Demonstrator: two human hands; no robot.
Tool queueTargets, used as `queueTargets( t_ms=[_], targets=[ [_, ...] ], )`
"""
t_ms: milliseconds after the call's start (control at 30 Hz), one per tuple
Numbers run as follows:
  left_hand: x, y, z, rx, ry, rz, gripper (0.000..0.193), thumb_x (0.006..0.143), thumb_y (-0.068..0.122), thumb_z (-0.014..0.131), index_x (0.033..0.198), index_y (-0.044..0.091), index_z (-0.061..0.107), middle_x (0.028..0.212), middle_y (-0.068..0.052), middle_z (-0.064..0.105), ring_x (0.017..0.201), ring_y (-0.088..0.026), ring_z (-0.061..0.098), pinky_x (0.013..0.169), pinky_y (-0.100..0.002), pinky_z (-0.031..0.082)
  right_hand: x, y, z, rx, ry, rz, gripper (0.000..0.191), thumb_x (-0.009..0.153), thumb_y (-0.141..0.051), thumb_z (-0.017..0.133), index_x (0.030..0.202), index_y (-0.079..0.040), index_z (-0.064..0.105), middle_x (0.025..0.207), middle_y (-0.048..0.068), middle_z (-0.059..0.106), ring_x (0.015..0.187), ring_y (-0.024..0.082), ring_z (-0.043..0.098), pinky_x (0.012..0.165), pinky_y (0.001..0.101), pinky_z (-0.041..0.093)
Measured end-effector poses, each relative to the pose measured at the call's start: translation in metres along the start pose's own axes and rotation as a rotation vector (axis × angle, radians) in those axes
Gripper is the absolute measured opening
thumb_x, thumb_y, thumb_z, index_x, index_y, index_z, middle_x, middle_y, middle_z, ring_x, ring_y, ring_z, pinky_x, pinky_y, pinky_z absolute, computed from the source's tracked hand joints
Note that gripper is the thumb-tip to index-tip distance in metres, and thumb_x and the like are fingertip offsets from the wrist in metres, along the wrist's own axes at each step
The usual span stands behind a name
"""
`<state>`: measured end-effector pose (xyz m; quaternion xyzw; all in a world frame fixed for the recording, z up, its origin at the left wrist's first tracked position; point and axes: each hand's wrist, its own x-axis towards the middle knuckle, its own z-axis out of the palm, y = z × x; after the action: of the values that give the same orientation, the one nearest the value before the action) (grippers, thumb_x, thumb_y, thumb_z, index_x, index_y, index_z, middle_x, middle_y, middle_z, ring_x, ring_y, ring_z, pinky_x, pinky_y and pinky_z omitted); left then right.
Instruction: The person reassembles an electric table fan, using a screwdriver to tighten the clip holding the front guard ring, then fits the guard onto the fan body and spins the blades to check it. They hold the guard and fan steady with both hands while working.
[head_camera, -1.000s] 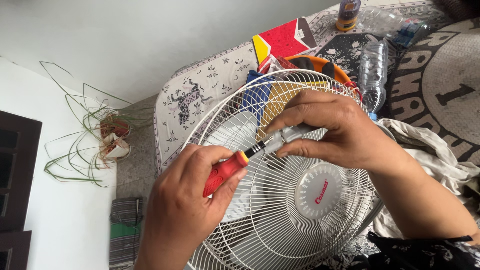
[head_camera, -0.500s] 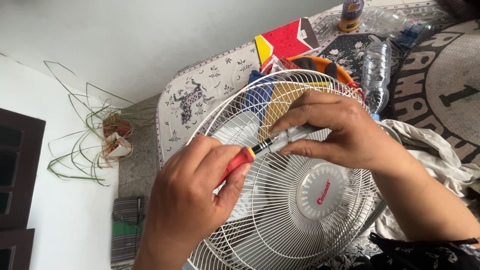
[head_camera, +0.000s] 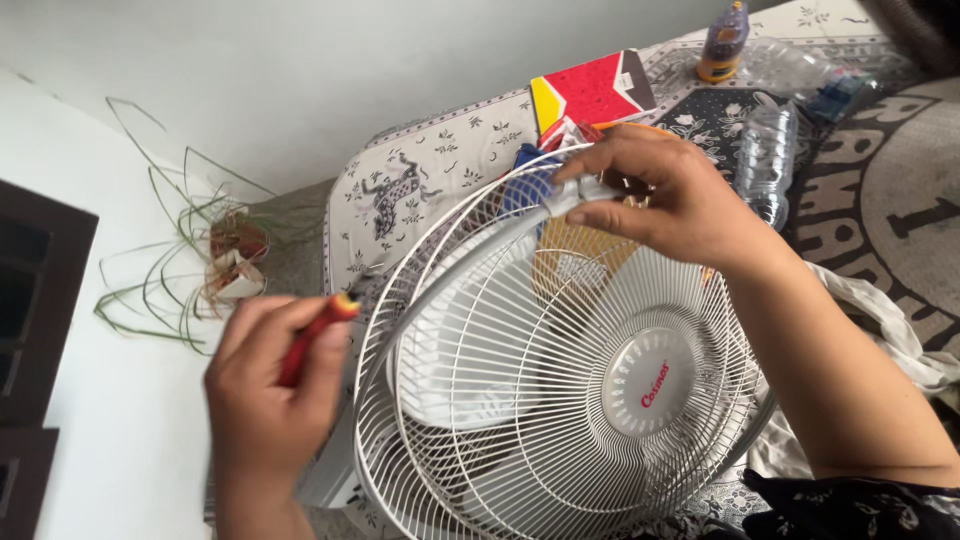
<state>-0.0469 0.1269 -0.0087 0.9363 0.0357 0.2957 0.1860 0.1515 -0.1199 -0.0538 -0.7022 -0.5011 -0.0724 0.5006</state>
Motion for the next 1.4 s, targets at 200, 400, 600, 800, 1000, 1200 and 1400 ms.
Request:
queueTargets(
  t_ms=[200,400,600,800,1000,1200,1400],
  targets=[
    [-0.089,-0.091,-0.007,-0.180,0.174,-0.374,0.015,0.085,0.013,0.058,0.093,0.000,0.058,0.082,-0.001,0.052,0.070,-0.007,0.046,0.061,-0.018,0.037,0.005,0.017,0.014,0.104,-0.054,0.161,0.027,0.073,-0.016,0.068,0.098,-0.008,0.061,0.080,-0.002,0.057,0.061,0.004,0.044,0.054,0.0196,0.036],
    [-0.188,-0.140,0.002,-0.464,0.228,-0.899,0.020,0.087,0.017,0.052,0.100,0.004,0.059,0.077,-0.003,0.053,0.063,-0.007,0.044,0.052,-0.021,0.032,0.008,0.029,0.021,0.222,-0.088,0.220,0.029,0.076,-0.015,0.067,0.103,-0.008,0.060,0.070,-0.005,0.048,0.060,0.002,0.036,0.053,0.0176,0.031],
    [-0.209,-0.125,0.043,-0.743,0.226,-0.837,0.036,0.091,0.031,0.032,0.093,0.001,0.051,0.086,-0.009,0.057,0.072,-0.017,0.053,0.059,-0.030,0.043,0.009,0.029,0.021,0.265,-0.100,0.283,0.025,0.079,-0.013,0.064,0.102,-0.003,0.058,0.071,-0.005,0.051,0.062,0.001,0.041,0.055,0.0157,0.033],
    [-0.164,-0.135,0.074,-0.848,0.281,-0.781,0.034,0.089,0.033,0.038,0.091,0.001,0.051,0.091,-0.008,0.058,0.082,-0.019,0.058,0.071,-0.035,0.049,0.009,0.029,0.027,0.237,-0.077,0.257,0.024,0.081,-0.007,0.062,0.104,-0.001,0.057,0.083,-0.001,0.058,0.072,0.002,0.049,0.062,0.0160,0.039],
    [-0.180,-0.195,0.073,-0.014,0.389,-0.894,0.042,0.076,0.037,0.064,0.067,-0.002,0.051,0.063,-0.014,0.054,0.058,-0.027,0.054,0.054,-0.040,0.043,-0.005,0.046,0.031,0.258,-0.014,0.335,0.023,0.083,-0.002,0.059,0.106,0.000,0.055,0.085,0.002,0.059,0.075,0.004,0.053,0.069,0.0180,0.042],
    [-0.180,-0.219,0.088,-0.031,0.376,-0.849,0.043,0.076,0.036,0.064,0.063,-0.001,0.048,0.054,-0.013,0.050,0.047,-0.025,0.043,0.048,-0.037,0.038,-0.009,0.070,0.035,0.292,0.012,0.442,0.019,0.087,-0.004,0.061,0.105,-0.001,0.054,0.086,0.007,0.059,0.077,0.010,0.057,0.064,0.0248,0.043],
    [-0.083,-0.236,0.121,-0.217,0.061,-0.750,0.046,0.068,0.041,0.069,0.053,0.004,0.047,0.046,-0.006,0.047,0.044,-0.014,0.046,0.047,-0.032,0.038,-0.008,0.066,0.039,0.368,0.022,0.301,0.019,0.088,0.000,0.060,0.105,0.002,0.054,0.095,0.006,0.059,0.087,0.009,0.056,0.086,0.0217,0.044]
  ],
)
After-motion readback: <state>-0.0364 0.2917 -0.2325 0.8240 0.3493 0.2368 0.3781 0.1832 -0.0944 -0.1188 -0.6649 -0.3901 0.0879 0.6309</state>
